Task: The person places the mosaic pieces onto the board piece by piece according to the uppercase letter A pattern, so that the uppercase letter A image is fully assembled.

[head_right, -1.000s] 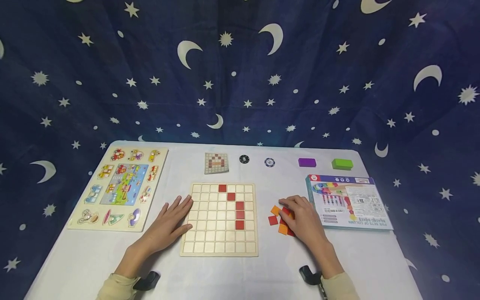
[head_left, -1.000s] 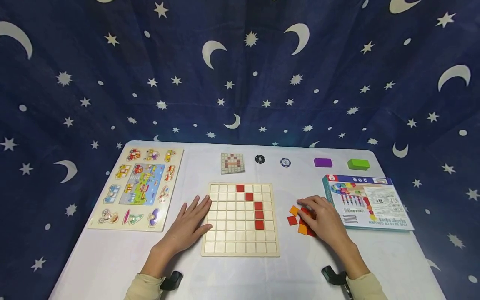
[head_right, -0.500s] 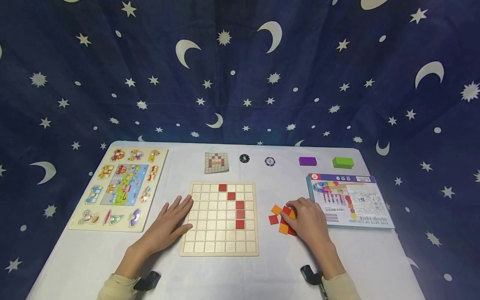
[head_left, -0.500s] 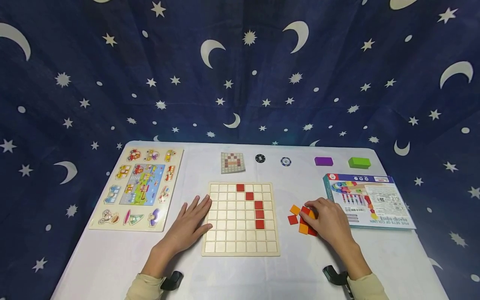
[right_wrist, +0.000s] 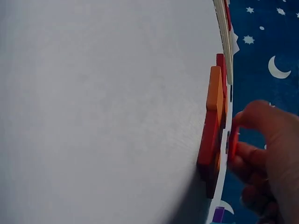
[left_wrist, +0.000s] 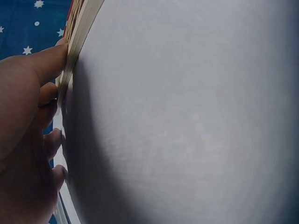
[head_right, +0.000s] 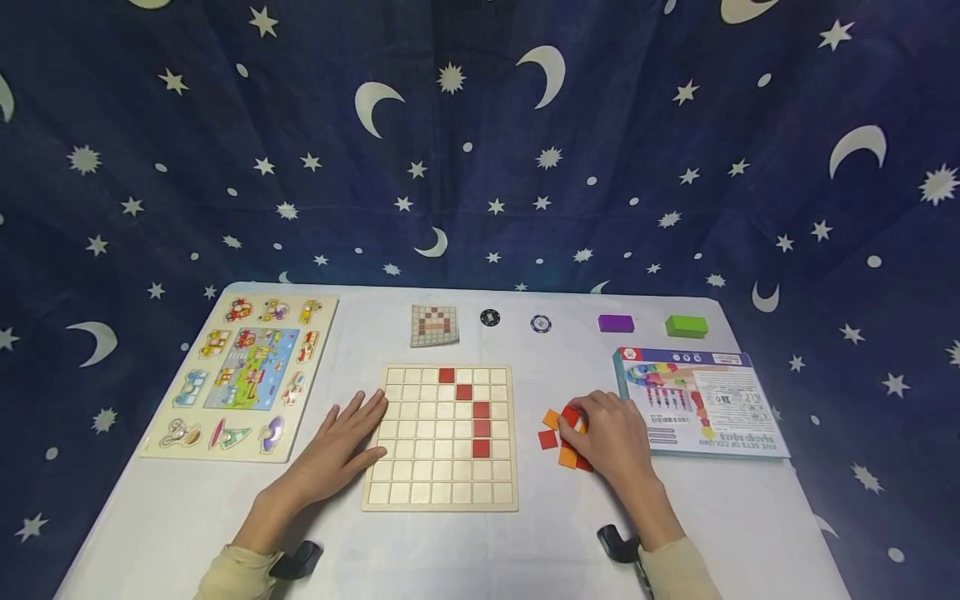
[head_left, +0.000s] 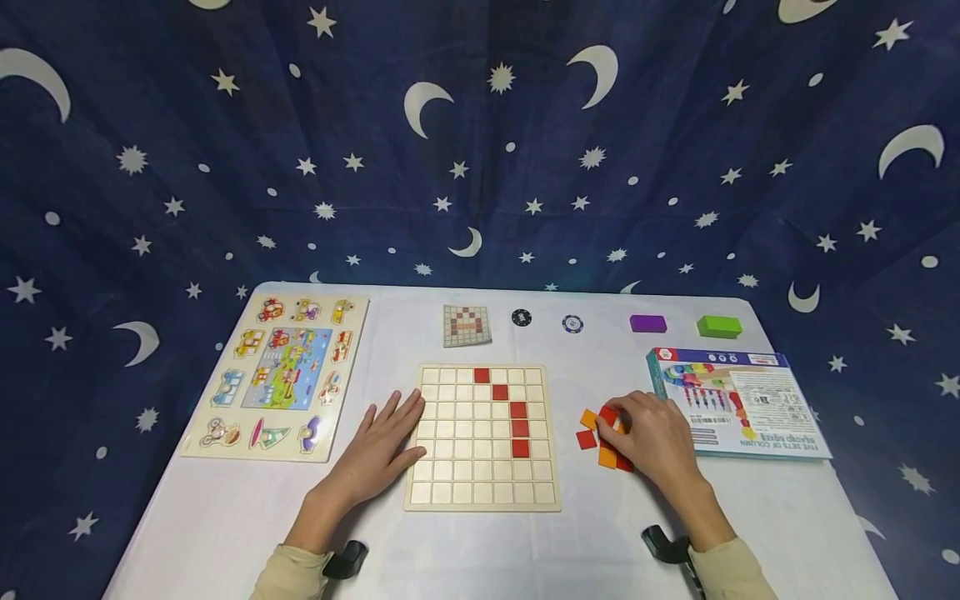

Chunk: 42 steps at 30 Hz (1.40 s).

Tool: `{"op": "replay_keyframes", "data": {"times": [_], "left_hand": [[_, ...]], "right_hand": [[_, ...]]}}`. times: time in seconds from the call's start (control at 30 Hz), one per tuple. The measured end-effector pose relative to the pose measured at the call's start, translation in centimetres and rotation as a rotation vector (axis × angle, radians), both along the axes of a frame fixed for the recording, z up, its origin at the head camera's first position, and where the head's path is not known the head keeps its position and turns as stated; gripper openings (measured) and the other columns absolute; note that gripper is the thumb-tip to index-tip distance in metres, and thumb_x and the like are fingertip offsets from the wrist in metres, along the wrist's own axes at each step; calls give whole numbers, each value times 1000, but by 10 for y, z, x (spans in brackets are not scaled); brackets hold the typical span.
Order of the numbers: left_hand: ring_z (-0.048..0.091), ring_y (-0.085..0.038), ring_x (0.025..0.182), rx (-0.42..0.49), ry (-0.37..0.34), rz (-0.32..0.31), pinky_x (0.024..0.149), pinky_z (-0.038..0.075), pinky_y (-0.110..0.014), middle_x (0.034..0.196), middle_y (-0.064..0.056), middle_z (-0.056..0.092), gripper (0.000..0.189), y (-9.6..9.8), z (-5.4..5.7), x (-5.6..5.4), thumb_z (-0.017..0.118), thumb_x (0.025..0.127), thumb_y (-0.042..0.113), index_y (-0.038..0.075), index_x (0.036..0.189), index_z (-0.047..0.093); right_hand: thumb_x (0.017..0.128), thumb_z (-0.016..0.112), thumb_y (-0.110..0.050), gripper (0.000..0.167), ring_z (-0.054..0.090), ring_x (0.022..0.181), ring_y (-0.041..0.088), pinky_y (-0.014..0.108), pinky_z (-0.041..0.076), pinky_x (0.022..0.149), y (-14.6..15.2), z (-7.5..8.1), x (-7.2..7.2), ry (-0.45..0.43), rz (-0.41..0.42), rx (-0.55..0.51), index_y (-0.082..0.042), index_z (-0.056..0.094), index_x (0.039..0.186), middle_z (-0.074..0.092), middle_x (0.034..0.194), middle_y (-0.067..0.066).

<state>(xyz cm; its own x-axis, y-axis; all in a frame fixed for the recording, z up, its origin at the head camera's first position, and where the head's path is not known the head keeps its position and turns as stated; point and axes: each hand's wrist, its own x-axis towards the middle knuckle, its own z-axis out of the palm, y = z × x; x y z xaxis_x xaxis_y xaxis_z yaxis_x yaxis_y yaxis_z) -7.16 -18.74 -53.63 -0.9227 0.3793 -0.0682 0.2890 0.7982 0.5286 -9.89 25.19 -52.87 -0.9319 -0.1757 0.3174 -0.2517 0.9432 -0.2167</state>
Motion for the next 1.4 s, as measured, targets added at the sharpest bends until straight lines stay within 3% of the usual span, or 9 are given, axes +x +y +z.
{"op": "replay_keyframes", "data": {"times": [0.2,0.4,0.63,0.8,0.97,1.2,1.4], "left_hand": [[18,-38,167,-6,-1,2,133,12,-69,178,-5,28,76,0,1,0,67,104,36,11,168,33],[18,-38,168,-6,-7,4,133,12,-68,178,-6,28,77,0,0,0,67,104,36,11,168,33],[19,-40,167,1,-7,3,133,12,-69,177,-7,29,75,1,3,1,67,105,35,10,168,34],[17,-38,168,-2,-29,6,133,11,-68,178,-5,27,77,0,2,0,66,105,36,11,168,32],[16,-38,168,-3,-39,-2,134,10,-68,179,-4,26,77,1,2,-1,65,105,37,11,169,30],[16,-37,168,-9,-43,5,134,10,-67,179,-3,25,77,0,2,0,65,105,37,12,169,30],[16,-38,168,-12,-34,4,134,11,-68,179,-4,25,76,0,2,0,65,106,37,11,169,31]], "right_hand": [[81,88,-37,32,70,82,23,37,50,70,-25,4,-11,36,65,-34,-9,83,96,80,89,6],[84,85,-38,28,63,78,17,34,47,72,-77,5,-26,-4,168,-4,-14,84,97,77,87,0],[88,80,-37,22,67,83,15,31,50,76,-140,8,-50,-5,315,14,-17,83,98,78,93,-3],[91,77,-40,24,67,84,15,31,50,77,-173,11,-65,-31,375,61,-18,83,99,79,94,-3],[93,76,-41,25,68,87,17,32,50,77,-188,8,-70,-67,386,119,-19,83,101,78,97,-3],[96,76,-42,24,67,89,15,29,49,76,-192,7,-66,-54,403,167,-21,84,106,77,102,-4],[98,76,-46,32,66,95,16,31,54,84,-188,7,-63,-86,419,147,-19,83,113,76,107,-2]]}}
